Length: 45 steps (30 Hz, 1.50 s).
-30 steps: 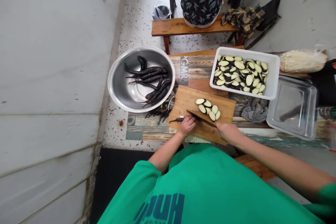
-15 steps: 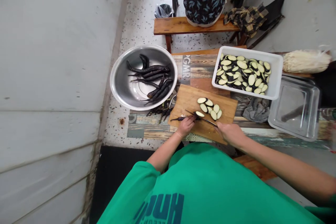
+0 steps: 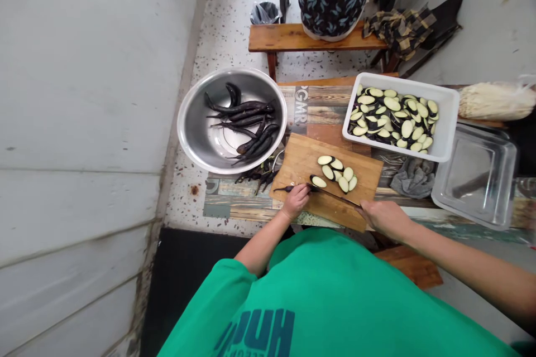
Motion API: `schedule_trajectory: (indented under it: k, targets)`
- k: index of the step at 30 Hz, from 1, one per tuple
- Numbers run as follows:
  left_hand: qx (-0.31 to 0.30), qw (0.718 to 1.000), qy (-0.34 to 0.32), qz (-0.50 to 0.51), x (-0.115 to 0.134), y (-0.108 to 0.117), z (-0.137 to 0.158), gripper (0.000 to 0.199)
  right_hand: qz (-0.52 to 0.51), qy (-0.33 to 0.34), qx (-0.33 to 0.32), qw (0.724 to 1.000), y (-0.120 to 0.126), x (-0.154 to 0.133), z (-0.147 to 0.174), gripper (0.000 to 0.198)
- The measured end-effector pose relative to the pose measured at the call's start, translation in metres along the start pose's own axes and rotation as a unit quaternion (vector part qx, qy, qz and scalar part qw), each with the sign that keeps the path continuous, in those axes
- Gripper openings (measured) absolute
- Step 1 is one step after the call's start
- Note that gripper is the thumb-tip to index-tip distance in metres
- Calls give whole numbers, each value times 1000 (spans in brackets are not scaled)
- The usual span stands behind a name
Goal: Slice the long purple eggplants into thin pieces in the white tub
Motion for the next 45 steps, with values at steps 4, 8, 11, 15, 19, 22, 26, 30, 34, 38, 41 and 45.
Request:
schedule_trajectory:
  k: [4,8,11,15,19,22,26,30,34,38,41,45]
  targets:
    - [-2,1000,0,1,-1,0,1,26,-9,-1,8,1000,5,-8,-14,43]
    - [19,999,-38,-15,10,10,-8,22,-30,-11,39,999,15,-38,-46,43]
    - [46,995,-70,-52,21,20,-13,17,-57,-20,66,996,16,-49,-63,45]
    - [41,996,-16,-74,17,25,-11,13,-98,-66,85,989,9,-28,-56,43]
    - [30,998,-3,-55,10,23,-3,19,-64,-43,77,994,4,-19,-34,41]
    - [30,998,-10,-50,7,23,-3,23,-30,-7,60,998,7,-25,-21,39]
    - [15,1000,2,-27,5,21,-5,26,-21,-4,32,999,11,-28,-11,38]
    - [13,999,-10,-28,5,19,-2,29,-27,-8,16,999,12,-28,-11,38]
    - [5,1000,-5,-17,3,15,-2,32,-40,-20,25,999,15,-46,-32,37]
    - [5,1000,-12,-12,9,22,-8,32,-45,-29,69,996,19,-69,-60,38]
    - [22,999,-22,-35,17,38,-7,26,-75,-43,103,991,16,-62,-65,42]
    - [64,994,47,-77,12,59,1,21,-102,-81,120,984,7,-28,-53,43]
Point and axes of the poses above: each hand's wrist, its own z-axis away from the middle knuckle, its own y-axis out of the back of the hand, x = y × z, the point moved 7 cm from there along -z, towards the middle knuckle, and after that the axes turned 7 degrees about -x, right-handed, at the moved point
